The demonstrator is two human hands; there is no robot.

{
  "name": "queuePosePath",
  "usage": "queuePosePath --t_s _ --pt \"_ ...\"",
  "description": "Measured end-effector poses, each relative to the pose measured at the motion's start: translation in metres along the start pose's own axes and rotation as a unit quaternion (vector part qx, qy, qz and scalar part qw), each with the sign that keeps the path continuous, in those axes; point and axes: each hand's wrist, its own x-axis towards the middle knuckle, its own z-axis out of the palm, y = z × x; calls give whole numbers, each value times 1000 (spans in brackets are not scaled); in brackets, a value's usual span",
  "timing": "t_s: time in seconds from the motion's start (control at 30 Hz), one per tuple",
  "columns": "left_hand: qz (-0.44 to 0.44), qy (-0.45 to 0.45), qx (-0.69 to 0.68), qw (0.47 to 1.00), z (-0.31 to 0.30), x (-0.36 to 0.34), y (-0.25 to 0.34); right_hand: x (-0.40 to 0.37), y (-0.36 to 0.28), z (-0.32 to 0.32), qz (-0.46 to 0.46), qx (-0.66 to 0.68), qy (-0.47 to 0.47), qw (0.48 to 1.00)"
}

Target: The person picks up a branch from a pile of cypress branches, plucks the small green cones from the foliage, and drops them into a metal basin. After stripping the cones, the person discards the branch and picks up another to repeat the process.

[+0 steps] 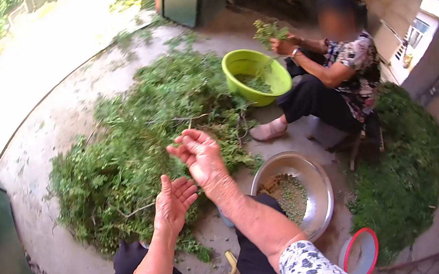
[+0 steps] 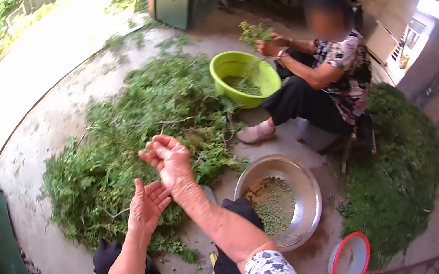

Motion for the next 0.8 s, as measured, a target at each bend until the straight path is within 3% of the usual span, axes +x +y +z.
queuePosePath --t_s 0.07,0.13,0.2,0.27,0.33,0.37,0.4,0.47,0.53,0.57,0.63,0.67,0.73,0.8 --pt "-9 -87 -91 992 22 0 -8 -22 1 11 -9 62 29 998" --pt "104 -89 -210 968 60 -6 -3 -43 -3 23 4 125 104 987" --pt "82 -120 -327 934 58 3 4 -49 4 15 10 192 136 972" --pt "30 -62 -326 943 51 8 19 -52 10 1 31 205 126 970" --pt "66 10 -249 966 38 19 26 -54 13 -4 50 198 135 970" --pt "139 85 -203 965 33 26 23 -50 16 -7 49 197 136 970" --pt "152 68 -162 973 51 17 31 -47 20 -11 61 188 125 972" --pt "139 131 -120 974 58 22 44 -40 26 -15 81 179 121 973" --pt "152 167 -109 968 63 30 57 -32 26 -10 106 113 49 987" --pt "172 70 -58 981 46 39 63 -30 24 -3 111 69 61 989" --pt "205 65 -57 975 48 41 74 -19 19 1 116 -42 94 988" --pt "220 35 -69 972 41 46 76 -13 17 -1 103 -110 119 981" --pt "229 52 -79 969 43 42 80 -5 6 -3 -19 -196 162 967" --pt "237 26 -64 969 44 39 82 5 -4 -7 -149 -231 123 954"
